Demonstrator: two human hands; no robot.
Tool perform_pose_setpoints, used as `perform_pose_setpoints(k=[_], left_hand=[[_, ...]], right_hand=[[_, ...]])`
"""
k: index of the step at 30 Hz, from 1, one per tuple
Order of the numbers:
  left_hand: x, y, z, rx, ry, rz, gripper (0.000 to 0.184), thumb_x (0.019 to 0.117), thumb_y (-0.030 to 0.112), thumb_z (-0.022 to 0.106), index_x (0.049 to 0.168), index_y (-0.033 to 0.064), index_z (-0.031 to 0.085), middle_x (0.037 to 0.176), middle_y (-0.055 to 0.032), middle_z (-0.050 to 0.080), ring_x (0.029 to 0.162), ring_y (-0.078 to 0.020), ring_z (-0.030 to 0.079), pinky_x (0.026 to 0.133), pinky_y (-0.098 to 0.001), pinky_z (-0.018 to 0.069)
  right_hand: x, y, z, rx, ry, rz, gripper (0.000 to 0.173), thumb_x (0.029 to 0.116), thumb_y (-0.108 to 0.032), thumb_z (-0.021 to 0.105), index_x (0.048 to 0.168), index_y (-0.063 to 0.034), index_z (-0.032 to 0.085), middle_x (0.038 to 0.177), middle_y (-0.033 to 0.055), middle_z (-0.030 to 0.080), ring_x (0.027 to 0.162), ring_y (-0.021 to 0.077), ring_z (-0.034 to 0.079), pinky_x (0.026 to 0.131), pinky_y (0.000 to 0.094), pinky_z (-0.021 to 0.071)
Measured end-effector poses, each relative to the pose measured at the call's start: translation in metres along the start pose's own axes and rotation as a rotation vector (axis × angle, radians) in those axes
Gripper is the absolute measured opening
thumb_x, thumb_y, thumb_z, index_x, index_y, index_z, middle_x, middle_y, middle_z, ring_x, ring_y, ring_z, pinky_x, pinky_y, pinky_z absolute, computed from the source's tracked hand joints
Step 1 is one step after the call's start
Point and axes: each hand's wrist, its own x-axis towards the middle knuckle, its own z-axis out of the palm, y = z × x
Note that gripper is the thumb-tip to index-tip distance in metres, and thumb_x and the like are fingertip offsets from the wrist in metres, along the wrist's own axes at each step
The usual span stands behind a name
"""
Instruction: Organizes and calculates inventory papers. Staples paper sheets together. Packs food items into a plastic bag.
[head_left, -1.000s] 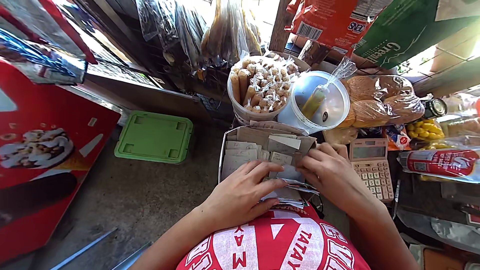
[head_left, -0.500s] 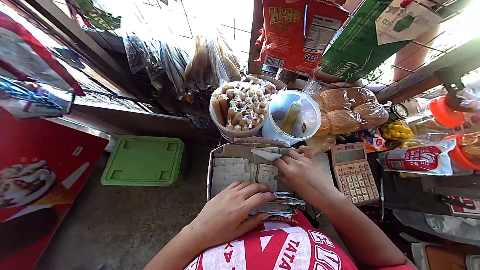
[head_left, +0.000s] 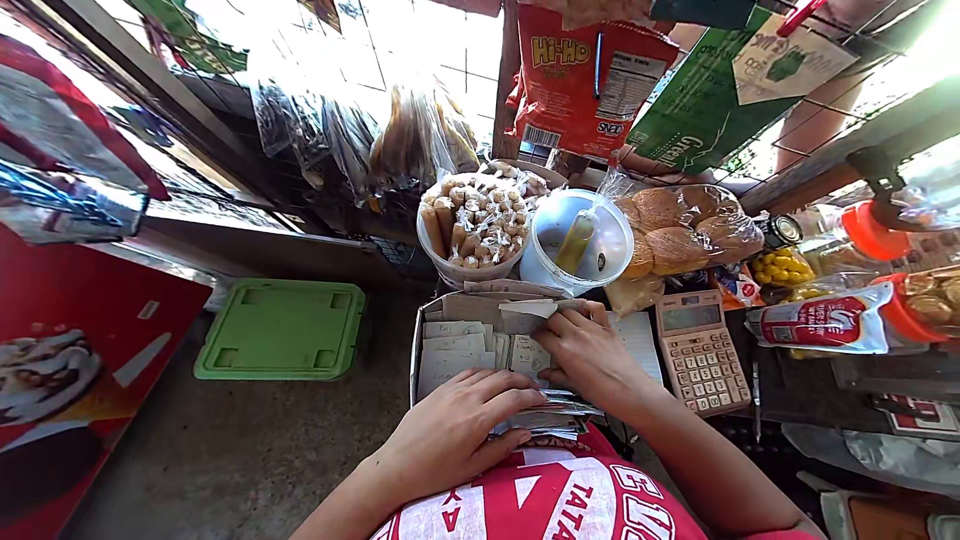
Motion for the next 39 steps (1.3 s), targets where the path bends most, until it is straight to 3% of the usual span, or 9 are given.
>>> perform_pose_setpoints(k=[8,15,17,21,23,25,28,32,39], left_hand=[[0.000,-0.001,-0.001,-0.003,0.000,0.006,0.033,0.1062,0.036,0.052,0.130,0.0161,0.064,0.130,-0.0041,0.068,0.119,-0.0174,0.064,0.100,-0.0351,0.0506],[0.000,-0.002,-0.002,-0.012,0.007,-0.001,0.034,0.1053,0.037,0.053,0.129,0.0158,0.065,0.130,-0.0053,0.068,0.125,-0.0218,0.061,0.104,-0.0379,0.0491],[0.000,-0.002,-0.002,-0.016,0.022,-0.016,0.034,0.1046,0.038,0.054,0.128,0.0170,0.066,0.132,-0.0044,0.067,0.133,-0.0243,0.055,0.110,-0.0391,0.0452],[0.001,0.001,-0.002,-0.008,0.031,-0.068,0.038,0.1036,0.041,0.056,0.134,0.0193,0.063,0.151,-0.0098,0.053,0.143,-0.0273,0.046,0.114,-0.0432,0.0421],[0.002,0.003,-0.003,-0.021,0.000,-0.086,0.042,0.1036,0.040,0.056,0.138,0.0157,0.059,0.155,-0.0123,0.049,0.140,-0.0250,0.050,0.112,-0.0416,0.0442],[0.002,0.003,-0.003,-0.023,-0.039,-0.076,0.042,0.1042,0.038,0.055,0.137,0.0125,0.059,0.149,-0.0110,0.056,0.133,-0.0233,0.057,0.107,-0.0407,0.0478],[0.001,0.001,-0.002,-0.019,-0.071,-0.034,0.039,0.1056,0.036,0.052,0.135,0.0115,0.060,0.135,-0.0079,0.066,0.123,-0.0232,0.063,0.104,-0.0405,0.0495],[0.001,0.001,-0.002,-0.009,-0.064,-0.023,0.038,0.1056,0.036,0.052,0.134,0.0129,0.060,0.134,-0.0062,0.067,0.121,-0.0219,0.064,0.101,-0.0396,0.0504],[0.003,0.002,-0.003,0.001,-0.105,-0.072,0.046,0.1050,0.041,0.051,0.140,0.0128,0.056,0.140,-0.0073,0.063,0.128,-0.0226,0.061,0.107,-0.0425,0.0476]], right_hand=[[0.001,0.001,-0.002,0.050,0.001,-0.008,0.046,0.0757,-0.025,0.089,0.113,-0.0080,0.068,0.105,0.0112,0.071,0.105,0.0298,0.066,0.104,0.0561,0.0395],[-0.007,0.009,0.002,0.178,0.170,-0.107,0.011,0.0962,-0.018,0.067,0.104,-0.0107,0.071,0.087,0.0064,0.071,0.090,0.0258,0.069,0.097,0.0545,0.0442],[-0.011,0.011,-0.001,0.199,0.183,-0.142,0.013,0.1006,-0.017,0.060,0.102,-0.0108,0.071,0.087,0.0055,0.072,0.088,0.0241,0.070,0.095,0.0512,0.0464],[-0.022,0.014,-0.007,0.327,0.131,-0.206,0.011,0.0990,-0.013,0.061,0.100,-0.0056,0.069,0.091,0.0089,0.073,0.090,0.0255,0.072,0.088,0.0434,0.0552],[-0.026,0.015,-0.011,0.418,0.066,-0.210,0.013,0.1000,-0.015,0.061,0.106,-0.0046,0.067,0.094,0.0083,0.073,0.092,0.0241,0.071,0.089,0.0428,0.0553],[-0.028,0.018,-0.013,0.459,0.033,-0.224,0.016,0.1027,-0.017,0.057,0.109,-0.0055,0.066,0.096,0.0073,0.073,0.092,0.0222,0.071,0.090,0.0423,0.0539],[-0.031,0.023,-0.017,0.403,0.147,-0.229,0.020,0.1054,-0.015,0.051,0.107,-0.0061,0.069,0.093,0.0072,0.073,0.090,0.0219,0.070,0.085,0.0393,0.0552],[-0.028,0.028,-0.018,0.213,0.319,-0.131,0.018,0.1018,-0.015,0.056,0.102,-0.0101,0.073,0.090,0.0019,0.074,0.089,0.0196,0.070,0.083,0.0378,0.0544],[-0.019,0.020,-0.004,0.016,0.184,-0.029,0.012,0.0966,-0.003,0.064,0.100,-0.0090,0.074,0.087,0.0061,0.074,0.096,0.0256,0.071,0.095,0.0505,0.0473]])
